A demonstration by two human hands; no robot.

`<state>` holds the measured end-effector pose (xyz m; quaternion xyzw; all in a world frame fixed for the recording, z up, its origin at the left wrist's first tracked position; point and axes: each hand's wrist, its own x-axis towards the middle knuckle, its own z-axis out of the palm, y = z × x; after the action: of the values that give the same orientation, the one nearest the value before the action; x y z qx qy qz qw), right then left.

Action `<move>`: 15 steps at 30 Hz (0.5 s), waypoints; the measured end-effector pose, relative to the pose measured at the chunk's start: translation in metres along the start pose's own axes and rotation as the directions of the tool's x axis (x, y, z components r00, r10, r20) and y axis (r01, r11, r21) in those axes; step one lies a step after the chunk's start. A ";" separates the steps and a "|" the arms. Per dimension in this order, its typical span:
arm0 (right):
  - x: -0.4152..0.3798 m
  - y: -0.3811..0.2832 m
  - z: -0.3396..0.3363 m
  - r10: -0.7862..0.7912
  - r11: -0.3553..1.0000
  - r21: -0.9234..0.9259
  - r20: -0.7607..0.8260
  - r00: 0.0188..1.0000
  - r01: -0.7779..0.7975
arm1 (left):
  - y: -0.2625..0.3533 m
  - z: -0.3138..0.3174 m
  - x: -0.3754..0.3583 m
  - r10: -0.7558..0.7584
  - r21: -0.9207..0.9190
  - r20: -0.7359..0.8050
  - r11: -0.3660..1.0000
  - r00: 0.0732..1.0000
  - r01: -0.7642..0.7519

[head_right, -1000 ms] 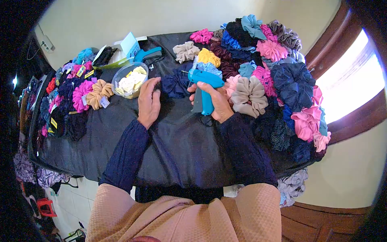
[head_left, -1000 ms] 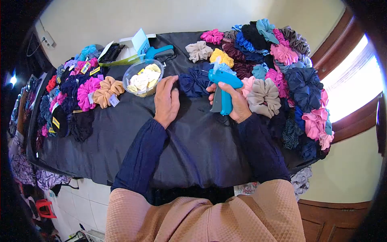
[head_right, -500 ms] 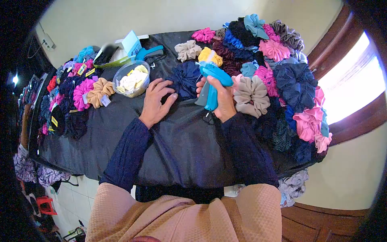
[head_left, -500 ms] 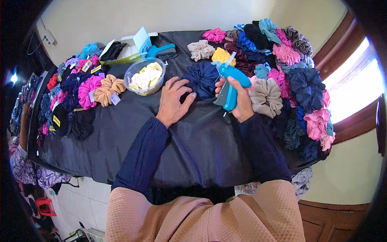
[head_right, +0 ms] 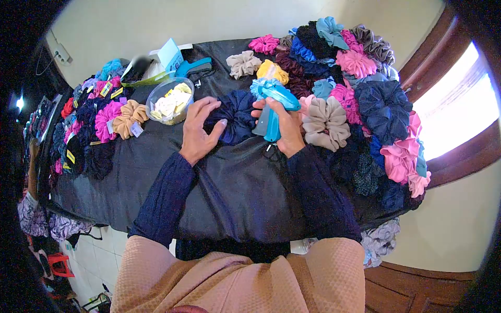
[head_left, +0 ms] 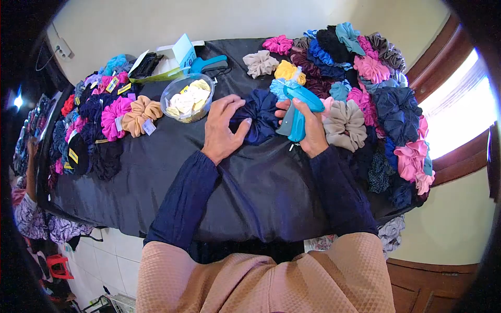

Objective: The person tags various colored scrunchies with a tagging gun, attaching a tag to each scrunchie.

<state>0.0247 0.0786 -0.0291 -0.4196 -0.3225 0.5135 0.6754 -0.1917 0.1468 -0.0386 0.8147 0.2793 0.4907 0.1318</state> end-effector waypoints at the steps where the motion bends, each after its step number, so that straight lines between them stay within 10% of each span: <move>1: 0.000 0.001 0.001 0.012 1.000 -0.015 0.010 1.000 -0.012 | 0.000 0.000 0.001 0.066 0.058 -0.001 0.996 0.998 -0.066; 4: -0.002 0.003 0.003 0.005 0.993 -0.117 0.043 0.999 0.000 | -0.012 0.004 -0.005 0.044 0.121 0.231 0.990 0.972 -0.074; 15: -0.005 0.001 0.010 0.021 0.985 -0.173 0.044 0.999 -0.013 | -0.010 -0.011 0.003 0.066 0.378 -0.230 0.925 0.971 0.026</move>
<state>0.0142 0.0757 -0.0261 -0.4675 -0.3775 0.4988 0.6246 -0.2035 0.1557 -0.0355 0.7628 0.3742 0.5230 -0.0674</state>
